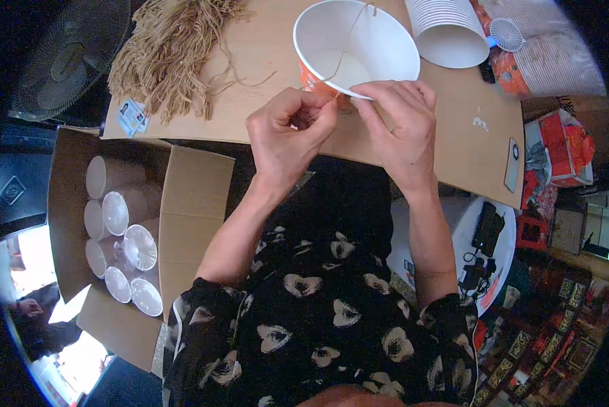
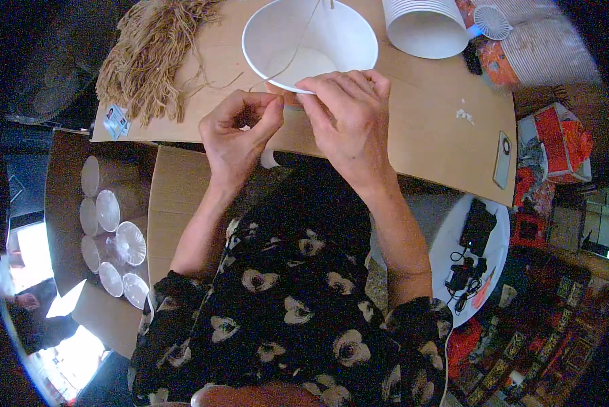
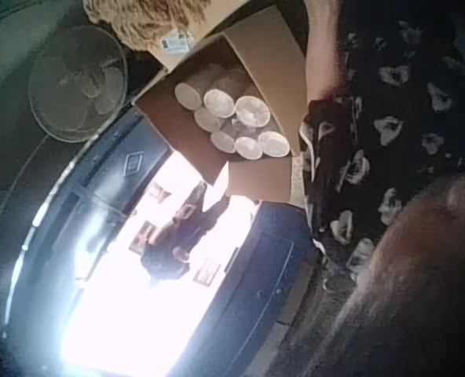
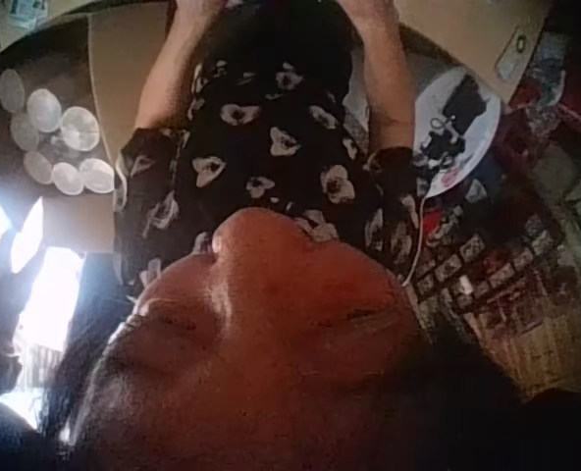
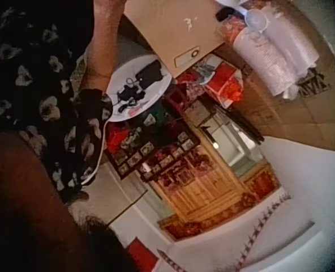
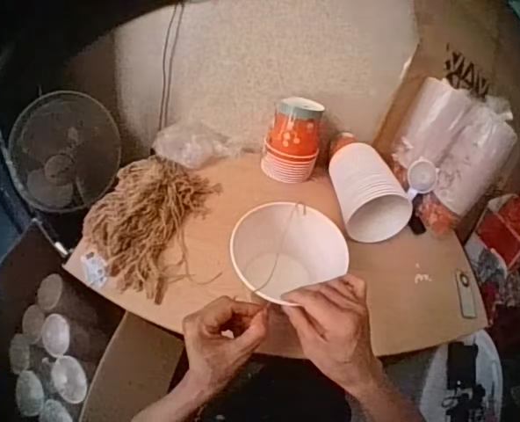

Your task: Threading a string handle through the holes of a paper bowl for packaging.

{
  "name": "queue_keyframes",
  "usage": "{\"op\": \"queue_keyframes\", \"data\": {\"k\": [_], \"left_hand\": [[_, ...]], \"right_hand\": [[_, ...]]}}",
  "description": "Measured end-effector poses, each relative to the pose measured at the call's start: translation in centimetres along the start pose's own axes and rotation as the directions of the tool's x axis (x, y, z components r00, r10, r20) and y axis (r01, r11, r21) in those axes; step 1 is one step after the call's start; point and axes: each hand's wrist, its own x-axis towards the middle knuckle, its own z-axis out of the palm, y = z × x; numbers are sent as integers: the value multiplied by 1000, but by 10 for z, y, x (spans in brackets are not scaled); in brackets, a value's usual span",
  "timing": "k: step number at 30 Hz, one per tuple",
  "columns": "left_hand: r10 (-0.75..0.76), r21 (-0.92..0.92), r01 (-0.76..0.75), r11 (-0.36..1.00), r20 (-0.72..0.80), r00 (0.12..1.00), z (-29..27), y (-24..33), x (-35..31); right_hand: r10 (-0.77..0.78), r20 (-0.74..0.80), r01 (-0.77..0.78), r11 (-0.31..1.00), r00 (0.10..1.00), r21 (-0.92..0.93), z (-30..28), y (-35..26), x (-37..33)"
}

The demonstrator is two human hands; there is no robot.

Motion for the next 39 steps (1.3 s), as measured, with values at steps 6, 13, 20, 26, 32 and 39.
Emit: {"op": "queue_keyframes", "data": {"k": [6, 13, 20, 26, 32, 39], "left_hand": [[5, 44, -6, 999, 15, 1000, 2, -3, 3], [9, 13, -9, 1000, 0, 1000, 5, -2, 4], [38, 100, -37, 994, -1, 999, 3, -2, 5], [136, 245, -157, 957, 99, 986, -3, 16, 11], [584, 805, -439, 400, 146, 799, -38, 28, 32], [381, 362, -457, 812, 265, 886, -18, 67, 69]], "right_hand": [[-14, 136, -3, 992, 991, 124, -19, 6, 16], [-90, 575, -50, 974, 813, 222, -23, 40, 60], [-61, 755, -298, 896, 653, 330, -15, 40, 73], [-47, 578, -210, 905, 814, 369, -15, 35, 65], [63, 398, -230, 893, 915, 388, -17, 31, 45], [-163, 176, 93, 932, 971, 350, -1, 30, 46]]}}
